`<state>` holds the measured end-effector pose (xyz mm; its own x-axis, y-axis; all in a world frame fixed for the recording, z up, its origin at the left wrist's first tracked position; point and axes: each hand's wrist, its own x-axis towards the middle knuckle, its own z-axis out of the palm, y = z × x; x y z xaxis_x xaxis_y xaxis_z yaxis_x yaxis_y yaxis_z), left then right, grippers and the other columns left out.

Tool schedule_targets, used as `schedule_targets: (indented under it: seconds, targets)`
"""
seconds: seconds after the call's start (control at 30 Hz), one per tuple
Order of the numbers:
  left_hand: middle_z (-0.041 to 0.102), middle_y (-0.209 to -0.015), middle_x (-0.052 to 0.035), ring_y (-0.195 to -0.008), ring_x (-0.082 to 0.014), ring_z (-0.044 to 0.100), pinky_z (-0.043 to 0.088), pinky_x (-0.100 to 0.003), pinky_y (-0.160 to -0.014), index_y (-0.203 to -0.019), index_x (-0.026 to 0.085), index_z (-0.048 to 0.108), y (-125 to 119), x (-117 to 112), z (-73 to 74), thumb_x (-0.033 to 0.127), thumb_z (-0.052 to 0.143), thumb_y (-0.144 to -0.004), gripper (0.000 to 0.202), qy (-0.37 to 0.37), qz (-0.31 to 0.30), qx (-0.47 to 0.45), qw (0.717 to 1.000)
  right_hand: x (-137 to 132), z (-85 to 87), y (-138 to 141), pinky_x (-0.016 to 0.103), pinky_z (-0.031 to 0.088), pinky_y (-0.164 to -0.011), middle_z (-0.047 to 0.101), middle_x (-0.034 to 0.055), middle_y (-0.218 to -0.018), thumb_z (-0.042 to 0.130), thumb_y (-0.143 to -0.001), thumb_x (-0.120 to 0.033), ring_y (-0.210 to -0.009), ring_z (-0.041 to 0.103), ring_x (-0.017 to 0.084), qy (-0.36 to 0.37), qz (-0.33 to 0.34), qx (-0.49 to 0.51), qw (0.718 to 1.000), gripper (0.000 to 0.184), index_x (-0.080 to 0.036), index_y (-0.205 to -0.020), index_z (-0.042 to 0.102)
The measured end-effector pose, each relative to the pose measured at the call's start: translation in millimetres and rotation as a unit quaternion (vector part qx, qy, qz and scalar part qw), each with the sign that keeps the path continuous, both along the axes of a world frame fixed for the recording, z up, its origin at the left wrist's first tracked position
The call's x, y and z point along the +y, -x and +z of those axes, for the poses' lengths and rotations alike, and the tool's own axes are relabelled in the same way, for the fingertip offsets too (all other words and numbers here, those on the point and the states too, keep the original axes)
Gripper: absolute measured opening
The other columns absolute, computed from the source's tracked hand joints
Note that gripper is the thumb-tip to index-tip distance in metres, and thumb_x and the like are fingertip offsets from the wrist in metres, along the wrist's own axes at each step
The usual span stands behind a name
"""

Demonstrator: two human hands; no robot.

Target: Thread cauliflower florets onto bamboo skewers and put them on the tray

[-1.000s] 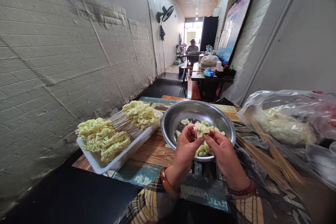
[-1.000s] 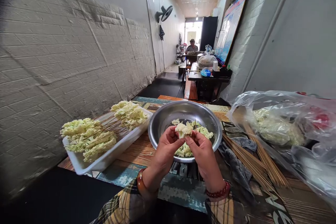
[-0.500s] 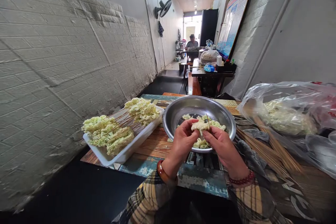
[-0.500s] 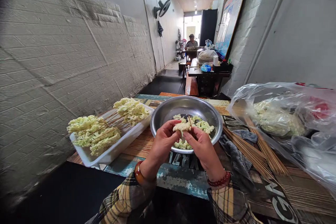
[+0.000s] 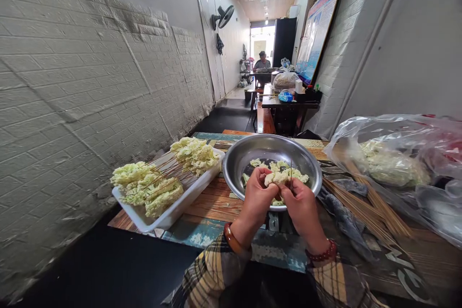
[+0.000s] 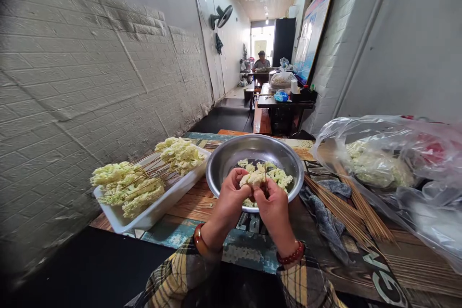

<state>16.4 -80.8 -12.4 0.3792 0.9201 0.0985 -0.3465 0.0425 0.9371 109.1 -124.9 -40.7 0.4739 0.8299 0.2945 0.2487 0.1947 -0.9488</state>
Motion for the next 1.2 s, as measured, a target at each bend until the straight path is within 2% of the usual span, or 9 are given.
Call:
schedule_targets:
  seconds: [0.17,0.33,0.47,0.57,0.7,0.83,0.97,1.07,1.2]
  targets:
    - [0.058,-0.073,0.0051,-0.056,-0.0083,0.05,0.041,-0.019,-0.05,-0.087,0.019,0.049,-3,-2,-0.1,0.009,0.054,-0.057,0.033,0.023,0.004,-0.037,0.999,-1,0.1,2,0.027,0.049,-0.063,0.067,0.0028,-0.079,0.05,-0.088,-0.039,-0.068,0.059,0.017,-0.012,0.006,0.01,1.0,0.021,-0.02,-0.087,0.059]
    - [0.058,-0.075,0.0037,-0.066,-0.0099,0.052,0.041,-0.02,-0.061,-0.084,0.019,0.052,8,6,-1.3,0.005,0.054,-0.055,0.032,-0.048,0.022,0.028,0.998,0,9.0,-14,0.027,0.042,-0.056,0.061,-0.0013,-0.061,0.063,-0.078,-0.035,-0.057,0.053,0.015,0.023,0.062,-0.052,0.996,0.018,-0.021,-0.067,0.059]
    - [0.057,-0.075,0.0026,-0.07,-0.0111,0.052,0.041,-0.021,-0.065,-0.081,0.018,0.054,10,7,-2.3,0.003,0.052,-0.054,0.031,-0.089,0.042,0.083,0.992,0,11.4,-15,0.026,0.032,-0.051,0.05,-0.0055,-0.051,0.065,-0.069,-0.026,-0.05,0.042,0.012,0.034,0.026,-0.09,0.995,0.017,-0.022,-0.057,0.052]
    - [0.057,-0.073,0.0035,-0.068,-0.011,0.052,0.041,-0.021,-0.063,-0.082,0.019,0.052,5,3,-2.3,0.004,0.051,-0.054,0.031,-0.062,0.047,0.062,0.995,-1,9.2,-10,0.027,0.029,-0.051,0.047,-0.0055,-0.051,0.061,-0.068,-0.025,-0.051,0.04,0.012,0.037,-0.018,-0.094,0.995,0.017,-0.023,-0.057,0.05]
    - [0.058,-0.073,0.004,-0.065,-0.0104,0.052,0.04,-0.02,-0.059,-0.085,0.019,0.051,-3,-2,-3.8,0.007,0.052,-0.055,0.033,0.002,0.02,0.005,1.0,-3,4.2,-7,0.026,0.034,-0.052,0.052,-0.0039,-0.055,0.06,-0.074,-0.032,-0.053,0.043,0.013,0.037,-0.042,-0.078,0.995,0.016,-0.022,-0.062,0.054]
    - [0.057,-0.073,0.0036,-0.063,-0.0091,0.051,0.04,-0.02,-0.058,-0.086,0.018,0.052,-7,-3,-7.1,0.008,0.053,-0.056,0.032,0.032,0.04,-0.022,0.998,-3,1.7,-9,0.027,0.042,-0.055,0.061,-0.0005,-0.062,0.058,-0.079,-0.036,-0.059,0.054,0.016,0.031,-0.041,-0.071,0.996,0.017,-0.02,-0.074,0.062]
    - [0.059,-0.076,0.0026,-0.065,-0.0097,0.053,0.042,-0.02,-0.06,-0.089,0.018,0.052,-6,-2,-6.6,0.009,0.06,-0.06,0.032,0.026,0.034,-0.025,0.999,-2,2.6,-13,0.027,0.047,-0.056,0.068,0.0024,-0.069,0.058,-0.083,-0.041,-0.061,0.06,0.017,0.026,-0.029,-0.092,0.995,0.023,-0.019,-0.084,0.065]
    - [0.06,-0.081,0.0013,-0.068,-0.0111,0.055,0.044,-0.022,-0.062,-0.09,0.019,0.051,-3,-1,-6.5,0.018,0.069,-0.064,0.031,0.017,0.046,-0.018,0.999,-1,3.2,-17,0.028,0.045,-0.053,0.065,0.0004,-0.065,0.061,-0.083,-0.043,-0.054,0.057,0.016,0.023,-0.046,-0.129,0.99,0.028,-0.018,-0.092,0.065]
    - [0.06,-0.084,0.0009,-0.074,-0.0123,0.056,0.045,-0.023,-0.068,-0.091,0.02,0.051,-3,0,-12.2,0.022,0.074,-0.067,0.033,-0.049,0.086,0.018,0.995,-2,4.8,-21,0.031,0.045,-0.062,0.065,0.0029,-0.071,0.059,-0.085,-0.038,-0.063,0.057,0.018,-0.001,-0.06,-0.201,0.978,0.018,-0.021,-0.084,0.064]
